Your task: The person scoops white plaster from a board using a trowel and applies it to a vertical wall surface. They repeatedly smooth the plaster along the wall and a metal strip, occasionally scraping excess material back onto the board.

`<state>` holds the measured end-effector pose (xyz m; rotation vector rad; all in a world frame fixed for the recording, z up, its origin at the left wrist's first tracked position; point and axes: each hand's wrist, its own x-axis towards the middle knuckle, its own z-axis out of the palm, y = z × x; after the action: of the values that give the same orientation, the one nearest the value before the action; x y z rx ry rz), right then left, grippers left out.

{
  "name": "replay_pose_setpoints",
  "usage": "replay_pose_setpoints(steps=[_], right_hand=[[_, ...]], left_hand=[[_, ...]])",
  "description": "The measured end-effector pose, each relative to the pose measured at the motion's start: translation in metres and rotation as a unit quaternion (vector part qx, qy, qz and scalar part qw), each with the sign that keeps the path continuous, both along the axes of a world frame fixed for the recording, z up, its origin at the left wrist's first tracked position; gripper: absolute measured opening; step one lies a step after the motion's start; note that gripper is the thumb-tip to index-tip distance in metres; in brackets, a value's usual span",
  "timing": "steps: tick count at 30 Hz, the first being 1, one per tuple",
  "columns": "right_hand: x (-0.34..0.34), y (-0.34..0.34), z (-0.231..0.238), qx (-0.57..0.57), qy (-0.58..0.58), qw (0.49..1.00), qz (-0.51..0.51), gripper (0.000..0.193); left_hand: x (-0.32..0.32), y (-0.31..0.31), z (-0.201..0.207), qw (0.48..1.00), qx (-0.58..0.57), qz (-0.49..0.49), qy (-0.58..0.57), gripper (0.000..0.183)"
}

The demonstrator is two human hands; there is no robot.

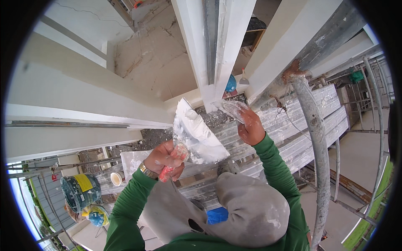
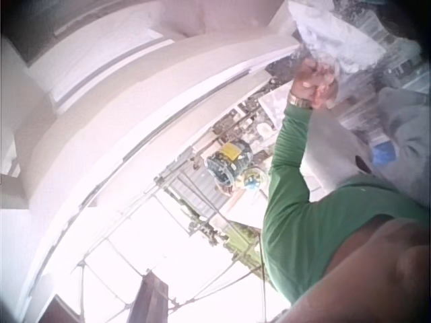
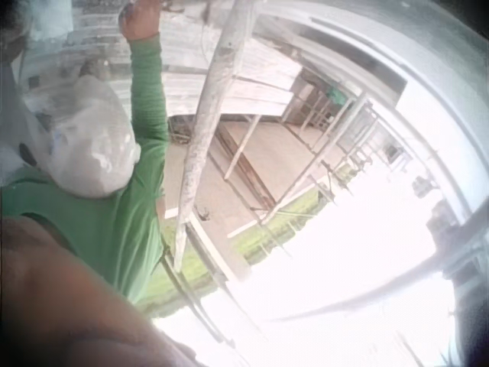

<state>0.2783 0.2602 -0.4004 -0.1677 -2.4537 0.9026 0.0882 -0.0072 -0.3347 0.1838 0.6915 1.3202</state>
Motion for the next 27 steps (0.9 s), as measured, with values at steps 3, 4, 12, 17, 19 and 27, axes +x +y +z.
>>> replay_pose_setpoints(steps=[3,4,12,17,19,27], right_hand=[[0.023,0.002,-0.04,-0.611,0.143,0.771,-0.113,0.058],[0.033,0.001,-0.039,-0.573,0.117,0.806,-0.088,0.057],[0.026,-0.001,0.028,0.189,-0.015,0.982,0.006,0.046],[0.008,0.007,0.042,0.262,0.057,0.963,0.001,0.028],[0.002,0.012,0.05,0.273,0.089,0.958,-0.007,0.028],[-0.033,0.021,0.02,0.175,0.202,0.962,-0.06,0.045]], left_hand=[[0.0,0.019,0.002,0.973,-0.029,0.008,0.228,0.041],[-0.001,0.026,0.002,0.945,-0.048,0.01,0.324,0.047],[-0.001,0.07,0.02,0.766,-0.006,-0.056,0.64,0.057],[-0.003,0.075,0.023,0.611,0.02,-0.133,0.78,0.057],[-0.005,0.077,0.029,0.572,0.011,-0.162,0.804,0.057],[-0.014,0.08,0.034,0.466,-0.054,-0.167,0.867,0.051]])
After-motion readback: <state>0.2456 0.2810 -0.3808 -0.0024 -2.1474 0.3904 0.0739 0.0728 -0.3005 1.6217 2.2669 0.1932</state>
